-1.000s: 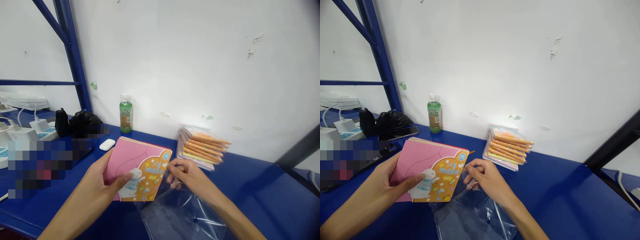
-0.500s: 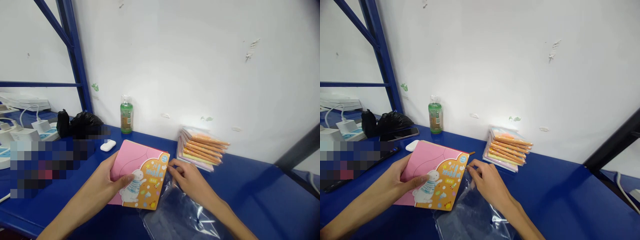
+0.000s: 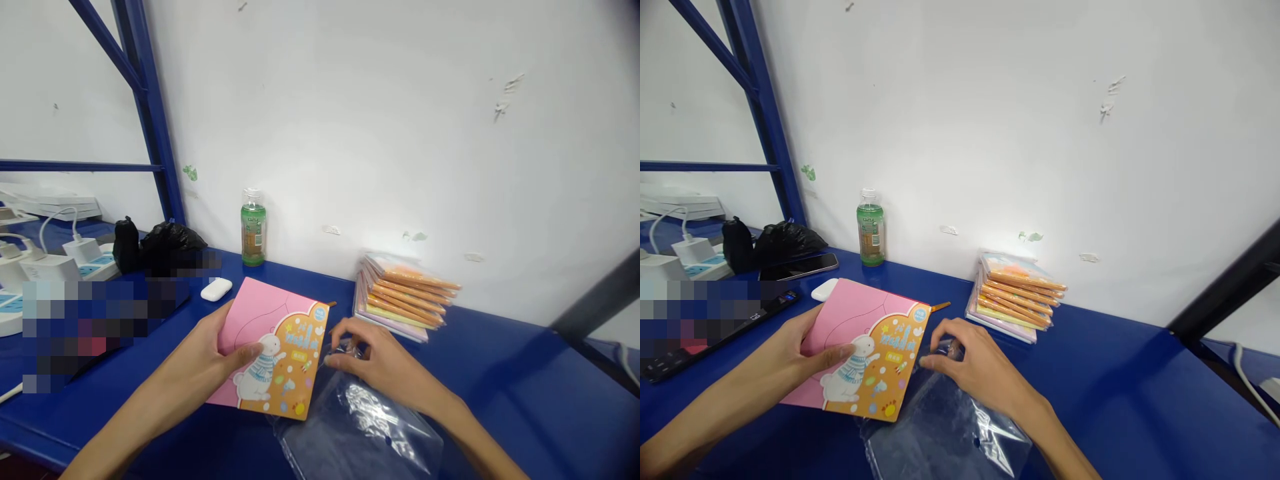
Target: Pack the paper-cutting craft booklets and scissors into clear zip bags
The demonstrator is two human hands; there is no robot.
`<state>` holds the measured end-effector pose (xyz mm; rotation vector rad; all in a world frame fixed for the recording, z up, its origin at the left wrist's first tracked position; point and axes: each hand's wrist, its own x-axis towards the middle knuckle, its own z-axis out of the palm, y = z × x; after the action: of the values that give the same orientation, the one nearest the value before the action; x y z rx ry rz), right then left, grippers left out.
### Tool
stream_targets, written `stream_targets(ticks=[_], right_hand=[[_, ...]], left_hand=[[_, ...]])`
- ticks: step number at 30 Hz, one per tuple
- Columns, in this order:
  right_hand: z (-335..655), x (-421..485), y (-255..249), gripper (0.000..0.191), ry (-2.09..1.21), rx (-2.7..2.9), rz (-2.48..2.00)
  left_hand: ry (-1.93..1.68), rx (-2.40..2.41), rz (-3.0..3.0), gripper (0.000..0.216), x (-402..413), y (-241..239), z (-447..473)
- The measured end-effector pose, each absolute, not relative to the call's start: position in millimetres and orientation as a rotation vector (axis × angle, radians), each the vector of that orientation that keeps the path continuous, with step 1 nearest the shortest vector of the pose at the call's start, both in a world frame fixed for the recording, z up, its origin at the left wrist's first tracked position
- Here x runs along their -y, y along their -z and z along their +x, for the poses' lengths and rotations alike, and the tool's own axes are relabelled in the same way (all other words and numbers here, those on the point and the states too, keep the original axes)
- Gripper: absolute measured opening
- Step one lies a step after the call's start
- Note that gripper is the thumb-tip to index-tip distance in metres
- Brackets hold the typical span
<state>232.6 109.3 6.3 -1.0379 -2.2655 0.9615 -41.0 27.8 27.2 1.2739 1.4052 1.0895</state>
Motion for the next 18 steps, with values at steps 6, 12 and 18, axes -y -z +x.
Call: stream_targets(ticks=[6,12,18], right_hand=[[244,-111,-16,0.013,-1.173,2.405,-1.072],[245,-110,-22,0.004,-1.248,2.414,-0.995],[247,-118,-9,0.013,-1.076,2.451,-1.015]], left_hand=[[-1.077,-1.434,1.289,0.057,-27,-32,-40],[-1.097,-1.483,1.302,0.057,-27,-32,-42],[-1.079,-1.439,1.308,0.057,-28,-32,-45]])
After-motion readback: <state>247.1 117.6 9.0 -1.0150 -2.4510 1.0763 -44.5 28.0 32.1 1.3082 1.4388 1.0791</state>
